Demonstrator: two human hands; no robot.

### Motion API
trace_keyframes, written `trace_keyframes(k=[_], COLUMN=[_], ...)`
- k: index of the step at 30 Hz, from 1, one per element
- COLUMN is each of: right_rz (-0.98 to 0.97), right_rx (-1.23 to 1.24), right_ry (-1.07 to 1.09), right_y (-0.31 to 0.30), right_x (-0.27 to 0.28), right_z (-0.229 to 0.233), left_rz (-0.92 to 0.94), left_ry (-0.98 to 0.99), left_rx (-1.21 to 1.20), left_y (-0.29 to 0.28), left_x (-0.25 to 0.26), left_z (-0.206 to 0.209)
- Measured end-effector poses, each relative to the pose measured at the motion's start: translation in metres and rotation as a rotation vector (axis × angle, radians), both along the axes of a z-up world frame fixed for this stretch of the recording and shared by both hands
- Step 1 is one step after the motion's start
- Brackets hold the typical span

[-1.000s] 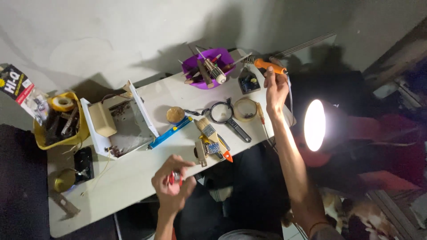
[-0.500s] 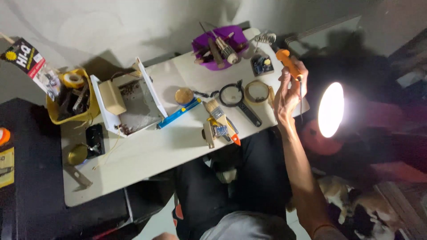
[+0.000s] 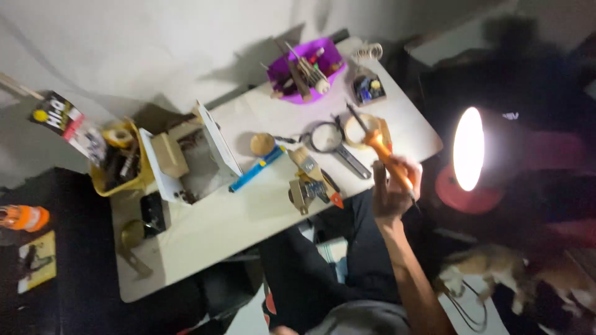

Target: Soldering electronic components onto a small circuit board using a soldering iron at a workbench.

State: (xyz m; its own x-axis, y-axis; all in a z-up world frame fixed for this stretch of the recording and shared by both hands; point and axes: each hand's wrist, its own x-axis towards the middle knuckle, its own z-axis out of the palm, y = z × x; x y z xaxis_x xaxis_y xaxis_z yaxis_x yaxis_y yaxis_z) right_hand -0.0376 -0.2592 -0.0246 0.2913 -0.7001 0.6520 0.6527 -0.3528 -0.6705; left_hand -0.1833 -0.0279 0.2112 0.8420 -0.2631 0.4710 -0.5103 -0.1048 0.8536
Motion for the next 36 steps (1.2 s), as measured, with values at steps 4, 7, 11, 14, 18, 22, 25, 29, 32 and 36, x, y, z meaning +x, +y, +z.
trace_keyframes(k=[4,7,11,14,18,22,25,29,32,36], right_rz=[0.055,0.117,0.104,0.126,0.152,0.174,0.157,0.146,0.172,0.185], right_rx=[0.030,0.132,0.094,0.066,0.034,0.047,-0.003,-0.013,0.066,-0.024], right_ry=[0.124,0.168,0.173,0.203,0.208,0.221,0.265,0.323,0.342,0.380], right_y=[0.010,0.018,0.021,0.017,0.013,0.014,0.013,0.016,0.024,0.023], right_x=[-0.019,-0.035,-0.050,-0.055,-0.060,-0.068,-0.081,-0.096,-0.103,-0.106], right_z=[0.019,0.016,0.028,0.022,0.007,0.007,0.000,-0.025,-0.013,-0.009], left_rz=[-0.066,-0.120,0.090,0.141,0.157,0.112,0.050,-0.082,-0.195,-0.264], left_ry=[0.023,0.075,0.024,0.069,0.078,0.033,0.002,0.045,0.064,0.029], left_rx=[-0.181,-0.321,-0.165,-0.033,-0.001,0.073,0.099,0.073,0.072,0.066], left_y=[-0.002,0.001,0.005,0.012,0.019,0.018,0.016,0.013,0.013,0.006], left_x=[0.057,0.087,0.139,0.163,0.188,0.200,0.204,0.215,0.232,0.248], left_z=[-0.030,-0.058,-0.122,-0.169,-0.215,-0.210,-0.198,-0.188,-0.202,-0.209])
